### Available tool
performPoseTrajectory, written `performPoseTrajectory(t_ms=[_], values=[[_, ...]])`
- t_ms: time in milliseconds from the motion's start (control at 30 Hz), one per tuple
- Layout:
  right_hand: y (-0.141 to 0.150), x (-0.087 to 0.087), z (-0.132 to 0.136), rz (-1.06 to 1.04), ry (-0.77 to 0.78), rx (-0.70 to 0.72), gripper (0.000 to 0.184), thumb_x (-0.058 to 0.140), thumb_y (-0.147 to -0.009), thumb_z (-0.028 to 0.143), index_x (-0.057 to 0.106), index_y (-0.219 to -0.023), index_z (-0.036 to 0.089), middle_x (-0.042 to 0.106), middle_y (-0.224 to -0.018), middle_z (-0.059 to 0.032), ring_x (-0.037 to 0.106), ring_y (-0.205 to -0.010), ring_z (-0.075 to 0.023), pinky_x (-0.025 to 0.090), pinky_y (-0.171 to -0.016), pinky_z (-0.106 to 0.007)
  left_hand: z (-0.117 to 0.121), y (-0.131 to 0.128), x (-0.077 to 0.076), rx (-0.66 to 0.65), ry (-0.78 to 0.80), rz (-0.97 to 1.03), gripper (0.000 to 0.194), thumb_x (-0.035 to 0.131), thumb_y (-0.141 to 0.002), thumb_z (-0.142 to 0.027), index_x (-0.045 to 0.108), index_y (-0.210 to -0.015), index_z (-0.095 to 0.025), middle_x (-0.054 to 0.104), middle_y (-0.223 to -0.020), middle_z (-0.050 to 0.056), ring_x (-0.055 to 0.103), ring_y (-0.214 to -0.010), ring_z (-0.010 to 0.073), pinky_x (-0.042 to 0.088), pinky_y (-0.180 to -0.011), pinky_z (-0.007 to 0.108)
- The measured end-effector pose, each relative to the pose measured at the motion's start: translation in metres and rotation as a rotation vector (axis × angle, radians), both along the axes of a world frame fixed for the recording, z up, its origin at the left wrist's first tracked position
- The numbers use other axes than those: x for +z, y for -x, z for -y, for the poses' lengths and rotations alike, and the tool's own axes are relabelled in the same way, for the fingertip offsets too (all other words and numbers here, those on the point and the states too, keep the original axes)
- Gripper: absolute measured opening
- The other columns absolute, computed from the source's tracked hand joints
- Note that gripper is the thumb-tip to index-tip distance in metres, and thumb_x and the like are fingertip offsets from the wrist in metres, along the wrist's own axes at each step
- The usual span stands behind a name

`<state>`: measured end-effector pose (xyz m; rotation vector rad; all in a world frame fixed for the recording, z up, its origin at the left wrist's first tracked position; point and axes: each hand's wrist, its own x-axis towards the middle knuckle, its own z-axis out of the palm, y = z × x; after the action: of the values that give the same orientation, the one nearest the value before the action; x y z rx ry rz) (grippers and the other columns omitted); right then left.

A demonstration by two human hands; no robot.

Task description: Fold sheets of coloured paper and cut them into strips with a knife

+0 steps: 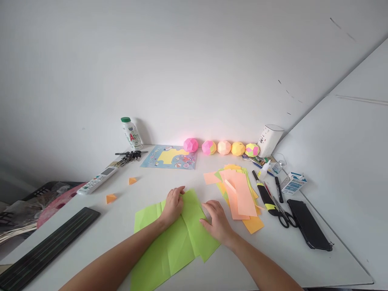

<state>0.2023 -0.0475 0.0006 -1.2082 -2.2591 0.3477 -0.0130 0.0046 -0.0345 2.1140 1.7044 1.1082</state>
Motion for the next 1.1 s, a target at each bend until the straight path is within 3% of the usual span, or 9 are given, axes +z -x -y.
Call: performPoseTrajectory(t_ms=[167, 300, 400, 500, 633, 733, 800, 967, 1100], values=[[0.002, -0.004, 0.001, -0.024, 0.035, 0.026, 0.046, 0.065, -0.077, 0.019, 0.054, -0.122, 0.021, 0.061, -0.116, -0.0116, 0.054, -0.115, -0.028, 0.048, -0.097, -0.046, 0.002, 0.001, 0.001, -0.03, 0.027, 0.033, 0.046, 0.034, -0.079, -0.01, 0.049, -0.122, -0.02, 0.06, -0.096, 0.007, 0.058, -0.1, 0.0225, 0.047, -0.092, 0.046], [0.001, -0.004, 0.002, -0.027, 0.056, 0.053, 0.047, 0.066, -0.076, 0.016, 0.055, -0.121, 0.02, 0.06, -0.117, -0.0122, 0.052, -0.115, -0.0286, 0.046, -0.097, -0.048, 0.006, -0.002, 0.004, -0.017, -0.012, -0.103, 0.042, 0.05, -0.079, -0.025, 0.051, -0.121, -0.019, 0.059, -0.105, 0.01, 0.054, -0.104, 0.0286, 0.039, -0.099, 0.055], [-0.001, -0.002, 0.002, -0.036, 0.074, 0.072, 0.047, 0.065, -0.077, 0.015, 0.054, -0.122, 0.021, 0.059, -0.117, -0.0119, 0.051, -0.116, -0.0278, 0.045, -0.098, -0.047, 0.007, -0.001, 0.007, -0.069, -0.017, -0.147, 0.035, 0.053, -0.079, -0.024, 0.057, -0.114, -0.021, 0.062, -0.092, 0.006, 0.055, -0.099, 0.0275, 0.032, -0.104, 0.056], [-0.004, -0.001, 0.001, -0.05, 0.093, 0.088, 0.048, 0.064, -0.078, 0.016, 0.053, -0.124, 0.021, 0.058, -0.117, -0.0114, 0.051, -0.116, -0.0269, 0.045, -0.098, -0.047, 0.005, 0.002, 0.009, -0.12, 0.005, -0.104, 0.027, 0.046, -0.084, -0.019, 0.061, -0.107, -0.022, 0.062, -0.081, 0.004, 0.057, -0.092, 0.0241, 0.039, -0.098, 0.05], [-0.008, -0.002, 0.0, -0.07, 0.124, 0.11, 0.049, 0.066, -0.078, 0.02, 0.052, -0.125, 0.021, 0.057, -0.117, -0.0117, 0.05, -0.116, -0.0273, 0.045, -0.098, -0.047, 0.003, 0.004, 0.008, -0.032, -0.006, -0.09, 0.024, 0.058, -0.082, -0.032, 0.063, -0.103, -0.021, 0.06, -0.101, 0.008, 0.054, -0.101, 0.0275, 0.041, -0.093, 0.05], [-0.009, -0.002, -0.001, -0.091, 0.138, 0.126, 0.05, 0.067, -0.079, 0.023, 0.051, -0.126, 0.022, 0.056, -0.119, -0.0124, 0.049, -0.117, -0.0278, 0.046, -0.098, -0.047, 0.003, 0.004, 0.006, 0.003, -0.009, -0.074, 0.02, 0.069, -0.074, -0.035, 0.065, -0.087, -0.021, 0.057, -0.105, 0.009, 0.053, -0.104, 0.0296, 0.041, -0.092, 0.05], [-0.01, -0.001, -0.001, -0.111, 0.14, 0.133, 0.05, 0.065, -0.08, 0.023, 0.05, -0.127, 0.022, 0.057, -0.117, -0.0117, 0.049, -0.117, -0.0274, 0.045, -0.098, -0.047, 0.003, 0.003, 0.007, -0.028, -0.028, -0.021, 0.011, 0.065, -0.078, -0.032, 0.061, -0.078, -0.022, 0.058, -0.102, 0.008, 0.054, -0.102, 0.0274, 0.042, -0.091, 0.048], [-0.011, 0.002, 0.0, -0.172, 0.134, 0.13, 0.048, 0.059, -0.083, 0.018, 0.046, -0.128, 0.027, 0.062, -0.092, -0.004, 0.056, -0.103, -0.023, 0.05, -0.092, -0.043, 0.004, 0.004, 0.013, -0.12, -0.106, 0.169, 0.016, 0.051, -0.089, -0.034, 0.054, -0.08, -0.022, 0.06, -0.096, 0.007, 0.055, -0.101, 0.0245, 0.043, -0.089, 0.045], [-0.011, 0.001, 0.001, -0.226, 0.094, 0.065, 0.047, 0.058, -0.083, 0.019, 0.045, -0.127, 0.025, 0.058, -0.112, -0.0096, 0.056, -0.108, -0.0234, 0.051, -0.09, -0.042, 0.006, 0.005, 0.021, -0.192, -0.148, 0.289, 0.018, 0.045, -0.093, -0.037, 0.05, -0.084, -0.022, 0.058, -0.093, 0.007, 0.055, -0.105, 0.0237, 0.044, -0.088, 0.043]])
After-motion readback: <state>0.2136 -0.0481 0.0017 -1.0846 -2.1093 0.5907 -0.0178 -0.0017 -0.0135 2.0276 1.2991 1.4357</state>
